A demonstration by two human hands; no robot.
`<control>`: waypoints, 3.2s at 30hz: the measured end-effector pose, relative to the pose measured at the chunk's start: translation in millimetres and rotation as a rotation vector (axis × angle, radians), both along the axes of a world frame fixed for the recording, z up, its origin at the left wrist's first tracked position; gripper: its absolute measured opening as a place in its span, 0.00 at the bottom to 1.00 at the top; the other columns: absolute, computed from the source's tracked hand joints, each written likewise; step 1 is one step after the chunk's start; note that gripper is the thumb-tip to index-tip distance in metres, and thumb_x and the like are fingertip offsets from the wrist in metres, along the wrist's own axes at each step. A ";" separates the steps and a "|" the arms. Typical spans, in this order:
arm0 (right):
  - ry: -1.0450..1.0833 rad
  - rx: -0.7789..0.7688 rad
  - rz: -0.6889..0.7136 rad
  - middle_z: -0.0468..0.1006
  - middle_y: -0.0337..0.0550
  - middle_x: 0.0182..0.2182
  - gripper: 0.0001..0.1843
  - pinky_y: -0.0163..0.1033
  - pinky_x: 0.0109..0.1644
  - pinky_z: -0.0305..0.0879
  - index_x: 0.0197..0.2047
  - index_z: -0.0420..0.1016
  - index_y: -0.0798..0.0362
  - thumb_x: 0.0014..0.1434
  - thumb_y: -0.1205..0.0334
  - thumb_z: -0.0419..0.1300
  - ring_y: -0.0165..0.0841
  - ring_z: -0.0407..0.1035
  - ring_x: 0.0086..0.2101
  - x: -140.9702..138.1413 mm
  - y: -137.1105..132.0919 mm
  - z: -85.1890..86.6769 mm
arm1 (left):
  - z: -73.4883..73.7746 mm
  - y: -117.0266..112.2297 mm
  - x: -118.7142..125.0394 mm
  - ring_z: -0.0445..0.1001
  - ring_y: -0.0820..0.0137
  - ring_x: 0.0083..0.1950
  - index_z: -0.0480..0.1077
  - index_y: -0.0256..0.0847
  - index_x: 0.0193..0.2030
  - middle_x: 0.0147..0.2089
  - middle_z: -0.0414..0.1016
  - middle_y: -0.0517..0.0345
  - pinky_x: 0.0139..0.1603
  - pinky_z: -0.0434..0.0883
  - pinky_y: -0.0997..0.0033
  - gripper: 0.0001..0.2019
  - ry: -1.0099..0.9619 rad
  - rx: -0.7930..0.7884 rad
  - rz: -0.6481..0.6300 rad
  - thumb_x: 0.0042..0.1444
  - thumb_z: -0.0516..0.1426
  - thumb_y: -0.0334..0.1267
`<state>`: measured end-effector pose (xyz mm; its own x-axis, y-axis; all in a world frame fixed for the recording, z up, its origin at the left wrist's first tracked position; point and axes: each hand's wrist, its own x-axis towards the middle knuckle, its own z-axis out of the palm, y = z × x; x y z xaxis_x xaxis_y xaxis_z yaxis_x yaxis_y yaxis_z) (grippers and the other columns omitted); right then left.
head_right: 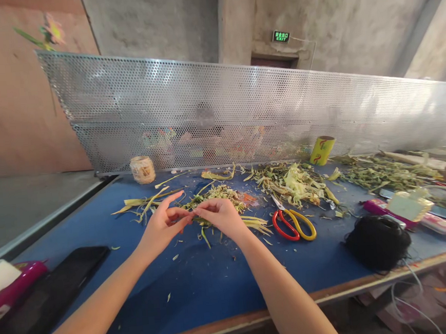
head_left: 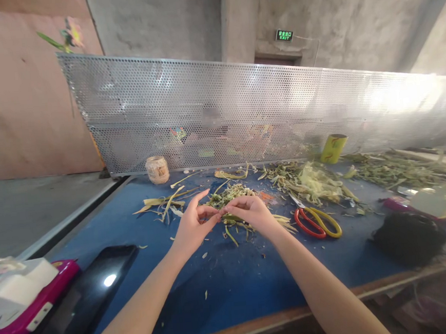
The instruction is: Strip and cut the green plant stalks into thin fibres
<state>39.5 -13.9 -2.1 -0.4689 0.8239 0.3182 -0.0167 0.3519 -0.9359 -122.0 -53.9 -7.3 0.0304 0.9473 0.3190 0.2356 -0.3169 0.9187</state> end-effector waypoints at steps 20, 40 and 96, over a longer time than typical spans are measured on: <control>-0.208 0.275 -0.243 0.76 0.39 0.27 0.08 0.35 0.36 0.67 0.28 0.74 0.52 0.46 0.71 0.55 0.30 0.71 0.30 -6.2 0.1 -9.6 | -6.2 -1.3 1.7 0.70 0.73 0.29 0.44 0.45 0.61 0.34 0.74 0.59 0.35 0.68 0.69 0.31 0.391 0.215 0.022 0.50 0.51 0.35; -0.937 0.888 -0.192 0.69 0.46 0.30 0.10 0.34 0.36 0.62 0.31 0.68 0.57 0.59 0.69 0.47 0.31 0.64 0.33 -1.2 -4.8 -3.9 | -8.5 1.3 0.4 0.71 0.71 0.33 0.48 0.44 0.59 0.35 0.74 0.58 0.37 0.69 0.68 0.28 0.393 0.192 0.041 0.50 0.51 0.34; -0.409 0.490 -0.126 0.65 0.35 0.23 0.03 0.30 0.29 0.57 0.31 0.62 0.53 0.54 0.68 0.49 0.25 0.61 0.24 -10.1 3.5 -17.8 | -7.0 7.3 -1.6 0.66 0.65 0.41 0.40 0.41 0.62 0.36 0.68 0.54 0.42 0.67 0.62 0.33 0.901 0.527 0.156 0.50 0.47 0.25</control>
<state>29.3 -10.4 -19.9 -0.5412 0.6854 0.4872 0.3764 0.7156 -0.5884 -123.6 -46.7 -14.3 0.3503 0.7095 0.6115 0.8352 -0.5321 0.1389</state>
